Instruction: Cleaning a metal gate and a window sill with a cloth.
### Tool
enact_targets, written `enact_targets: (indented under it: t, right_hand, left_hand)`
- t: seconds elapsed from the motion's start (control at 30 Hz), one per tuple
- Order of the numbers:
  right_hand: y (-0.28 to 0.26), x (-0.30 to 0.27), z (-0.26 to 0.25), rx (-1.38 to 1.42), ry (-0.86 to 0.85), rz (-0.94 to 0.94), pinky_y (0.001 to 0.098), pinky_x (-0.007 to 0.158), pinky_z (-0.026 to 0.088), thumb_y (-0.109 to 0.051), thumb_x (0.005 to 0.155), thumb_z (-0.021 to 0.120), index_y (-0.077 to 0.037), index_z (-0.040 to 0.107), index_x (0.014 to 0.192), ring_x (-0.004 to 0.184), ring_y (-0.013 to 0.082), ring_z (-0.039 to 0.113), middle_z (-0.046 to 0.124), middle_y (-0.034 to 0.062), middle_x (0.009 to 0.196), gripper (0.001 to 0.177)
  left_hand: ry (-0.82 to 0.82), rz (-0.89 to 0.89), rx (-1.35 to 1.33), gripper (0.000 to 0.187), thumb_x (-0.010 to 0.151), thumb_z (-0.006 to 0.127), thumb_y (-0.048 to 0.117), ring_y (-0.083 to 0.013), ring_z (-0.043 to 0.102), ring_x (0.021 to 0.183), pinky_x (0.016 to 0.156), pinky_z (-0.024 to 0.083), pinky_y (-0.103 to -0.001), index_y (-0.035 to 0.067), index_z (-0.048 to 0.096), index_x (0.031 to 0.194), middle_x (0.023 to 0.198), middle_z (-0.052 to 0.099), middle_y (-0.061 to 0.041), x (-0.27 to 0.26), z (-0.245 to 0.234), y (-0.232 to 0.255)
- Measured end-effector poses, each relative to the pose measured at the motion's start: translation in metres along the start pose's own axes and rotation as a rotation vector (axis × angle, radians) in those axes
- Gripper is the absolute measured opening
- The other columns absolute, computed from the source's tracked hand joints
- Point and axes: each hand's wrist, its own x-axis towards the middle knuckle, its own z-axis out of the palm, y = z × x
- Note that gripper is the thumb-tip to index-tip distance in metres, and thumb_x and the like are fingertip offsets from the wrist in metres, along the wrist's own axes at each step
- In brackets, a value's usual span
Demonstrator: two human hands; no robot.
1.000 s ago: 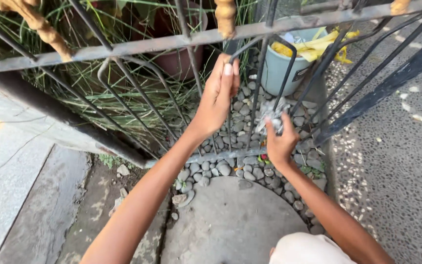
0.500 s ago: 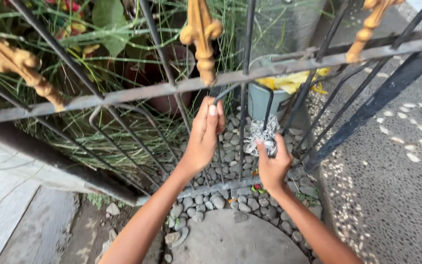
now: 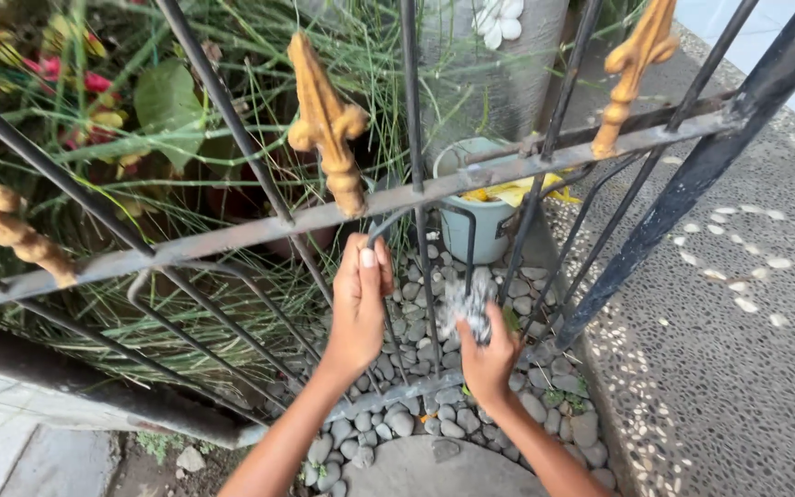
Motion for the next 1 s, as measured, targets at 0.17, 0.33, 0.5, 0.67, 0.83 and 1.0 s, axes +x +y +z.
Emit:
enact_targets:
  t: [0.17,0.33,0.5,0.67,0.83,1.0]
  right_hand:
    - [0.022,-0.026,-0.001,-0.067,-0.021,-0.003,0.0359,0.065,0.057,-0.008,0.084,0.079,0.002,0.065,0.115,0.077,0.0256,0.076,0.075,0.0158,0.089,0.036]
    - [-0.013,0.012,-0.006,-0.024,-0.003,0.02,0.0363,0.064,0.056,-0.009,0.084,0.08,0.002,0.066,0.112,0.076,0.0252,0.074,0.075,0.0153,0.088,0.033]
    - [0.019,-0.011,-0.008,-0.069,-0.095,0.0,0.0371,0.062,0.056,-0.01,0.082,0.08,0.005,0.067,0.113,0.074,0.026,0.075,0.075,0.0174,0.087,0.037]
    - [-0.036,0.034,-0.025,-0.076,-0.157,-0.045,0.0366,0.065,0.056,-0.01,0.084,0.08,0.005,0.067,0.114,0.077,0.0263,0.074,0.075,0.018,0.09,0.036]
    - [0.012,0.001,-0.009,-0.012,-0.149,0.13,0.0342,0.061,0.057,-0.01,0.088,0.078,0.002,0.069,0.116,0.073,0.0223,0.076,0.078,0.0145,0.088,0.032]
    - [0.03,-0.009,-0.008,-0.074,-0.181,-0.056,0.0345,0.068,0.057,-0.007,0.084,0.079,0.003,0.067,0.118,0.082,0.0221,0.075,0.075,0.0176,0.096,0.038]
  left_hand:
    - [0.06,0.055,0.008,0.028,0.115,0.033,0.025,-0.0062,0.032,0.063,0.058,0.032,-0.024,0.009,0.043,0.095,0.072,0.036,0.004,0.0,0.006,-0.011]
    - [0.163,0.041,0.054,0.026,0.112,0.035,0.024,-0.0043,0.032,0.058,0.051,0.028,-0.024,0.008,0.046,0.094,0.069,0.039,0.005,0.005,0.015,-0.012]
    - [0.213,0.06,0.064,0.032,0.114,0.037,0.027,-0.0035,0.031,0.059,0.051,0.027,-0.024,0.007,0.044,0.09,0.069,0.038,0.006,-0.001,0.017,-0.016]
    - [0.249,0.051,0.028,0.033,0.113,0.037,0.028,-0.003,0.031,0.058,0.051,0.028,-0.023,0.007,0.046,0.09,0.068,0.04,0.006,-0.001,0.02,-0.026]
    - [0.283,0.049,0.042,0.033,0.113,0.037,0.029,-0.0025,0.031,0.055,0.05,0.027,-0.023,0.007,0.047,0.09,0.065,0.04,0.007,0.0,0.023,-0.022]
    - [0.274,0.086,0.082,0.034,0.114,0.038,0.028,-0.0031,0.032,0.058,0.051,0.027,-0.023,0.007,0.047,0.09,0.068,0.039,0.006,0.001,0.02,-0.024]
